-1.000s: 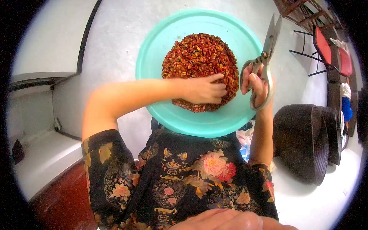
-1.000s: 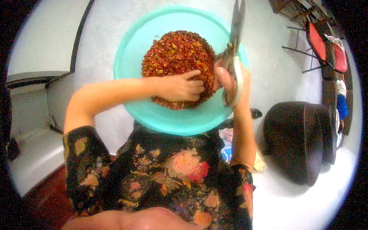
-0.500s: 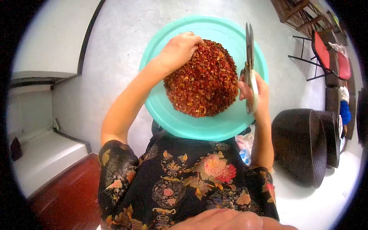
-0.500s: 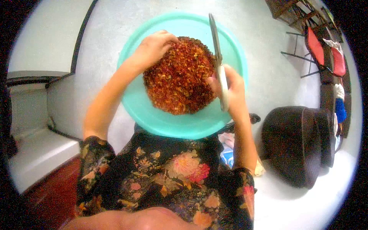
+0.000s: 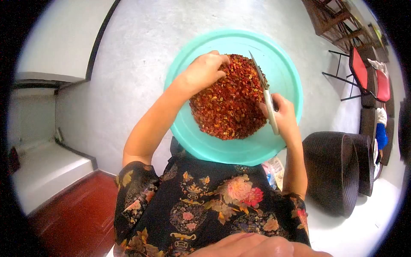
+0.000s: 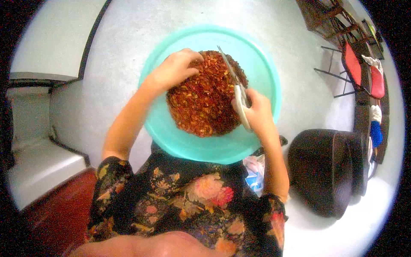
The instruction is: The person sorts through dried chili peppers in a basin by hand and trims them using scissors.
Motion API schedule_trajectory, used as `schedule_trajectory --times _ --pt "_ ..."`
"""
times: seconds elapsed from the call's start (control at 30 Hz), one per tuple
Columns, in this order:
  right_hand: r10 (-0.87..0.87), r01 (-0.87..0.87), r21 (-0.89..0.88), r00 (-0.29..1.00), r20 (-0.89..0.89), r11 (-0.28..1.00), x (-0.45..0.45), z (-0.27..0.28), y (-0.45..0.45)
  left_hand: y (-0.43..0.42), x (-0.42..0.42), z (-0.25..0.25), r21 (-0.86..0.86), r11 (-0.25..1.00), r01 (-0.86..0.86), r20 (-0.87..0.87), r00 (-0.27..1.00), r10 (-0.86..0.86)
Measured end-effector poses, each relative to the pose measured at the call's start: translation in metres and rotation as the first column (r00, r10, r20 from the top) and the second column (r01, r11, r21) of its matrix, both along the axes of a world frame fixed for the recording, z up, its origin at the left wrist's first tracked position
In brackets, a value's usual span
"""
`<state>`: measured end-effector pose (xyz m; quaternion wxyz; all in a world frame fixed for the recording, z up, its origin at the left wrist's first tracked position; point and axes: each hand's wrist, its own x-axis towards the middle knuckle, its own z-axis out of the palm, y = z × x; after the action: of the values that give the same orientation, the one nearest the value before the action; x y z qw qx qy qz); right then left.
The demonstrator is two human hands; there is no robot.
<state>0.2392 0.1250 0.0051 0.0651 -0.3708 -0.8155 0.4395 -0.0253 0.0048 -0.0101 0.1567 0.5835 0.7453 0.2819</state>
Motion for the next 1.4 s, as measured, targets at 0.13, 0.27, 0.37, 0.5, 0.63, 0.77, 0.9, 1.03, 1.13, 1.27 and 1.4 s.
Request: schedule_trajectory --times 0.13,0.27,0.37,0.5,0.63,0.77,0.9,1.03,1.13,1.27,1.4 --pt "0.047 -0.054 0.094 0.996 0.071 0.994 0.001 0.004 0.000 0.004 0.012 -0.009 -0.048 0.998 0.038 -0.007 0.999 -0.038" --pt "0.037 -0.046 0.107 0.996 0.079 0.993 0.002 0.004 -0.005 0.006 0.009 -0.017 -0.098 0.994 0.042 -0.058 0.997 -0.048" --pt "0.064 -0.079 0.141 0.993 0.104 0.987 0.002 0.007 -0.006 0.008 0.005 -0.018 0.029 0.998 -0.063 0.013 0.998 0.062" --pt "0.057 -0.068 0.089 0.991 0.123 0.994 0.002 0.014 -0.006 0.008 0.002 0.014 -0.112 0.987 -0.117 0.769 0.618 0.161" --pt "0.066 -0.067 0.009 0.996 0.065 0.998 0.004 0.019 -0.008 0.009 0.004 0.007 -0.197 0.973 -0.118 0.980 -0.021 0.196" --pt "0.077 -0.092 0.122 0.989 0.123 0.988 0.001 0.022 -0.012 0.012 0.011 0.003 -0.258 0.962 -0.095 0.960 -0.142 0.243" --pt "0.067 -0.089 0.209 0.992 0.107 0.974 0.002 0.023 -0.018 0.012 0.020 -0.004 -0.239 0.969 -0.065 0.949 -0.228 0.218" --pt "0.069 -0.103 0.339 0.992 0.110 0.935 0.000 0.019 -0.017 0.011 0.027 -0.005 -0.248 0.968 -0.029 0.934 -0.274 0.231" --pt "0.075 -0.110 0.364 0.991 0.107 0.925 -0.002 0.021 -0.019 0.011 0.029 -0.005 -0.268 0.963 -0.030 0.928 -0.278 0.249" --pt "0.099 -0.142 0.269 0.981 0.168 0.953 0.000 0.017 -0.016 0.010 0.029 -0.012 -0.283 0.959 -0.008 0.924 -0.269 0.270" --pt "0.128 -0.169 0.339 0.982 0.139 0.926 0.001 0.014 -0.015 0.008 0.027 -0.013 -0.287 0.958 0.016 0.927 -0.249 0.281"
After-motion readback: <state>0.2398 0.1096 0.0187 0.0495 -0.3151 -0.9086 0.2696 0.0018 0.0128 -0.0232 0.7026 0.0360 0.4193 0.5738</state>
